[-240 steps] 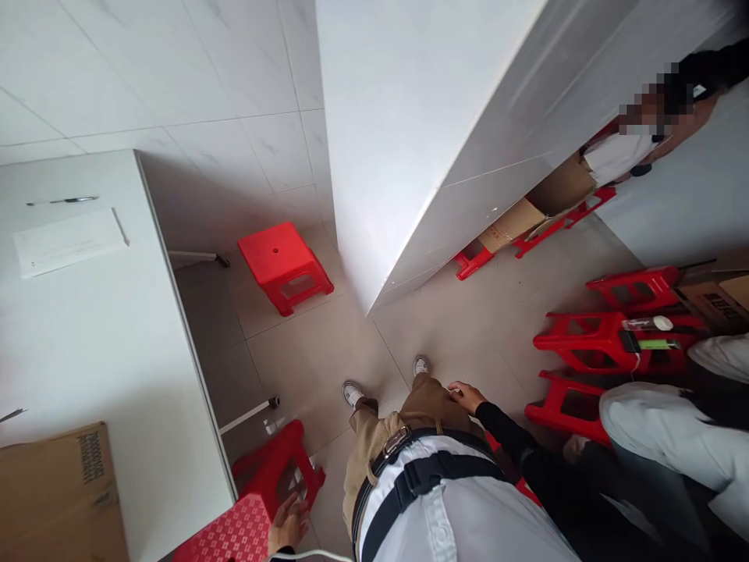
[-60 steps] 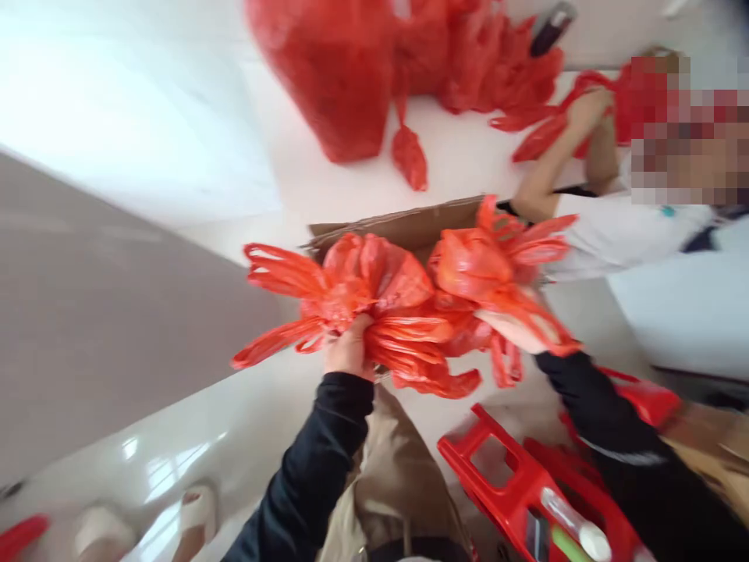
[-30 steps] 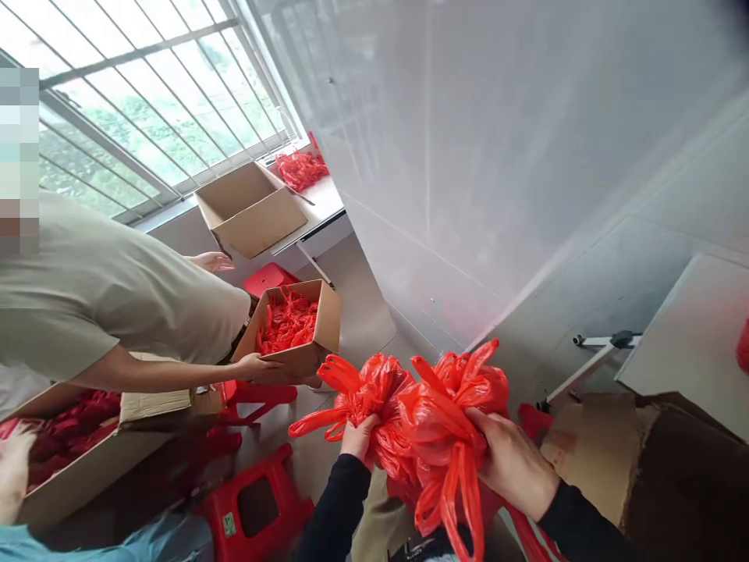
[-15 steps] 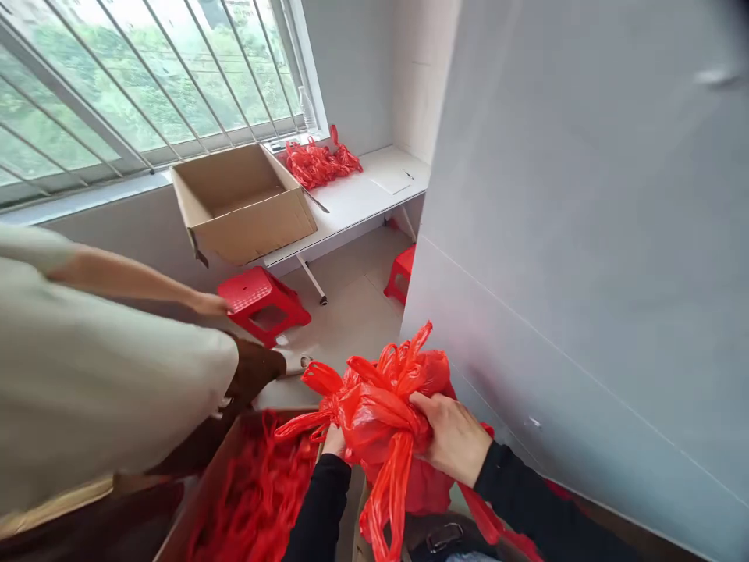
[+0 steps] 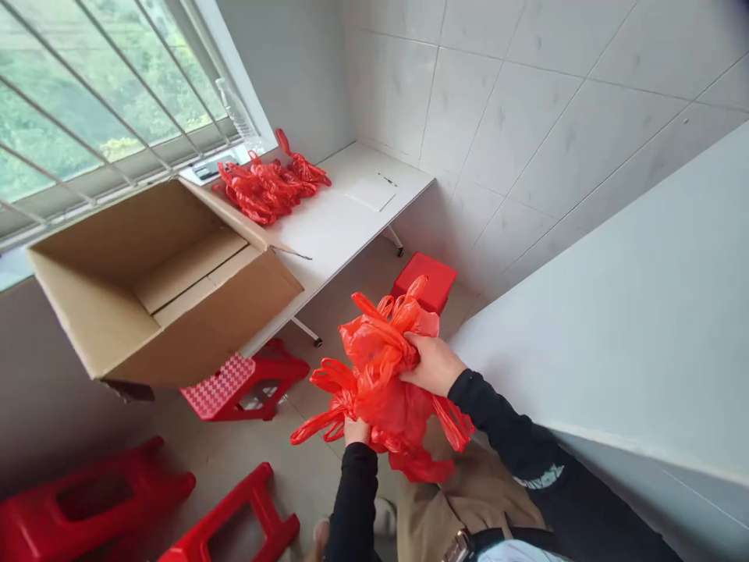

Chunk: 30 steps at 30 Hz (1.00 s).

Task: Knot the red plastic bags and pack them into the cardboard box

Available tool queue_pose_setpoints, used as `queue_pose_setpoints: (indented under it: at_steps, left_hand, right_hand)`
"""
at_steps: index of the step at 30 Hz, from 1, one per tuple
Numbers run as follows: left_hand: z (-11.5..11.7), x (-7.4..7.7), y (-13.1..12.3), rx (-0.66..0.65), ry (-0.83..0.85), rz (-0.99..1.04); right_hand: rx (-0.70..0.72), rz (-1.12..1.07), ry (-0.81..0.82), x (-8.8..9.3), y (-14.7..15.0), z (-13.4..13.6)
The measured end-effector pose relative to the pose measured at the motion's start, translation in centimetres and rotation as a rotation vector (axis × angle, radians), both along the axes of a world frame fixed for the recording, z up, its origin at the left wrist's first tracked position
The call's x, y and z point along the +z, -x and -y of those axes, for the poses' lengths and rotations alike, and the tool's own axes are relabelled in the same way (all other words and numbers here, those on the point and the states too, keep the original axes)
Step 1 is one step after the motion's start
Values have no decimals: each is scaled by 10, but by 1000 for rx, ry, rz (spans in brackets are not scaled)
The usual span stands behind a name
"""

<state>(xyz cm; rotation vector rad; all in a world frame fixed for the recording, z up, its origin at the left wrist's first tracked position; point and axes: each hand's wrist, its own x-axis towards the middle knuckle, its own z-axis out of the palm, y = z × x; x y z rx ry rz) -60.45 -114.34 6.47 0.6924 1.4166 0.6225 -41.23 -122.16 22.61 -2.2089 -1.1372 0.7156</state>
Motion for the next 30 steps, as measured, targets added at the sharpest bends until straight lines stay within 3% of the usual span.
queue_pose_setpoints:
  at_steps: [5,10,16,23,30]
  left_hand:
    - [0,26,5,-67,63,-59]
    - [0,55,0,-112,56,-27]
    - [-47,74,-29,-264,-50,94]
    - [-106,105,-76,-449,-219,187]
    - [-142,123,-129,-606,-306,249]
  right_hand:
    - [-213,-72,-15,17,-6,-38]
    - [-320,-81,14,38,-21,-38]
    - [-522,6,-78,41,-47,-22]
    - [-698,88,-192,53,-54,-12]
    - [-820,149,-238,66,-59,-7]
